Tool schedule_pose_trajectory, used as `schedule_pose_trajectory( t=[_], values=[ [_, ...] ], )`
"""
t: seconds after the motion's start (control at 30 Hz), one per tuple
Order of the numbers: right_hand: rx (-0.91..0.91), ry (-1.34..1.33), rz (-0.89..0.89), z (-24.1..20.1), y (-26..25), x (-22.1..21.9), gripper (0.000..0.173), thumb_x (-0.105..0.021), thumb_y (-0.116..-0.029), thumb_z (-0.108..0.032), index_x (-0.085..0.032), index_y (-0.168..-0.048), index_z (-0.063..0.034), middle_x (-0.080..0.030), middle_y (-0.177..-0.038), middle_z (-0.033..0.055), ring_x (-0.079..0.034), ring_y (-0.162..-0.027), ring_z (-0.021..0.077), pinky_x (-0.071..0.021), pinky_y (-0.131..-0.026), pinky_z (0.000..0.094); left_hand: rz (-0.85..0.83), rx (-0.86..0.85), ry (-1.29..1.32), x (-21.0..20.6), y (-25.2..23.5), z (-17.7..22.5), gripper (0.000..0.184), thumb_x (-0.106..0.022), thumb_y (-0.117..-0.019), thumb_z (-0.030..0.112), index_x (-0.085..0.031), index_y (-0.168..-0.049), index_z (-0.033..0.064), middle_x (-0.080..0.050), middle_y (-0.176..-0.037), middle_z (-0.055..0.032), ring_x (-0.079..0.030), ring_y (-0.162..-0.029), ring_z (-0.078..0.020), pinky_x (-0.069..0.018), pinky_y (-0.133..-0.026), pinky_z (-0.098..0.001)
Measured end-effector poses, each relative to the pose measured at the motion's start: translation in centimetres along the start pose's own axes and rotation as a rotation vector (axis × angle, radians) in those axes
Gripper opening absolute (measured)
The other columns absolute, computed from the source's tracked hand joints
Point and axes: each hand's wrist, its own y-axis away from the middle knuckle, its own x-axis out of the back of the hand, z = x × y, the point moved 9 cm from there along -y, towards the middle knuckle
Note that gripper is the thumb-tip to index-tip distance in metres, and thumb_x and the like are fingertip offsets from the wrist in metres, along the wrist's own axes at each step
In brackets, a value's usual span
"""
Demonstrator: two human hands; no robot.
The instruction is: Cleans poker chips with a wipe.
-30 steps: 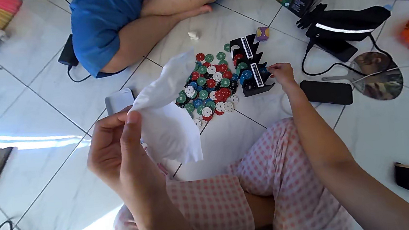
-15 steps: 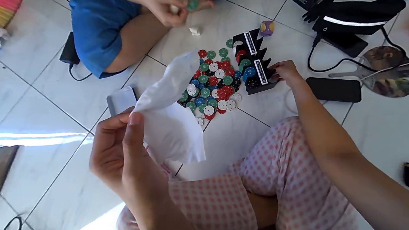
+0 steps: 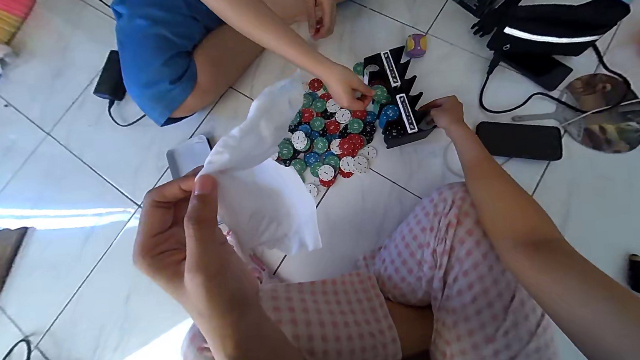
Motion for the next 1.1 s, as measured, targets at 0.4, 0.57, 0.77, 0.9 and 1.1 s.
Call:
schedule_pose_trajectory(
  t=[0.4, 0.57, 0.77, 0.9, 1.1],
  values=[
    [0.103, -0.102, 0.218, -1.9, 3.1, 4.1, 0.034, -0.053, -0.1055, -0.021, -0.067, -0.125, 0.0025, -0.067, -0.123, 0.0263, -0.065, -0.112, 0.0407, -0.0481, -0.097, 0.0597, 0.051, -0.024, -0.009, 2.2, -0.4, -0.1, 0.013, -0.052, -0.1046, 0.012, -0.065, -0.107, 0.012, -0.069, -0.097, 0.0091, -0.068, -0.091, -0.0038, -0.0579, -0.084, -0.0227],
    [0.463, -0.165, 0.421, -8.9, 10.9, 5.5, 0.032, -0.048, -0.1037, -0.015, -0.069, -0.117, 0.0056, -0.069, -0.108, 0.0225, -0.066, -0.092, 0.0282, -0.0508, -0.083, 0.0437, 0.038, -0.04, -0.036, 2.6, -0.5, 0.3, 0.013, -0.053, -0.1044, 0.013, -0.065, -0.108, 0.0129, -0.07, -0.099, 0.0105, -0.068, -0.092, -0.0028, -0.0575, -0.084, -0.0221],
    [0.708, -0.367, -0.523, -14.7, 22.9, -5.7, 0.083, -0.071, -0.0906, -0.025, -0.028, -0.159, -0.0069, -0.057, -0.139, 0.0139, -0.059, -0.121, 0.0222, -0.0541, -0.09, 0.0379, -0.412, 0.114, -0.239, -2.6, 0.5, -2.0, 0.015, -0.058, -0.1007, 0.017, -0.066, -0.105, 0.0048, -0.068, -0.094, 0.0068, -0.063, -0.085, 0.0027, -0.0543, -0.08, -0.0207],
    [0.675, -0.524, -0.806, -15.4, 26.2, -7.7, 0.097, -0.078, -0.0837, -0.04, -0.026, -0.157, -0.0039, -0.048, -0.152, 0.0075, -0.049, -0.137, 0.0132, -0.0457, -0.11, 0.0315, -0.571, 0.218, -0.12, -6.5, 2.1, -4.3, 0.014, -0.057, -0.1006, 0.014, -0.066, -0.103, 0.0032, -0.067, -0.091, 0.0013, -0.064, -0.078, -0.0012, -0.055, -0.072, -0.0206],
    [0.544, -0.628, -0.537, -13.5, 21.9, -3.2, 0.014, -0.054, -0.1054, -0.014, -0.067, -0.105, -0.0171, -0.072, -0.092, -0.012, -0.067, -0.084, -0.0025, -0.0581, -0.08, 0.0206, -0.688, 0.381, 0.007, -9.8, 4.1, -11.6, 0.023, -0.051, -0.1057, 0.017, -0.064, -0.113, -0.0009, -0.068, -0.1, -0.0077, -0.065, -0.084, -0.0088, -0.0554, -0.078, -0.0279]
  ],
)
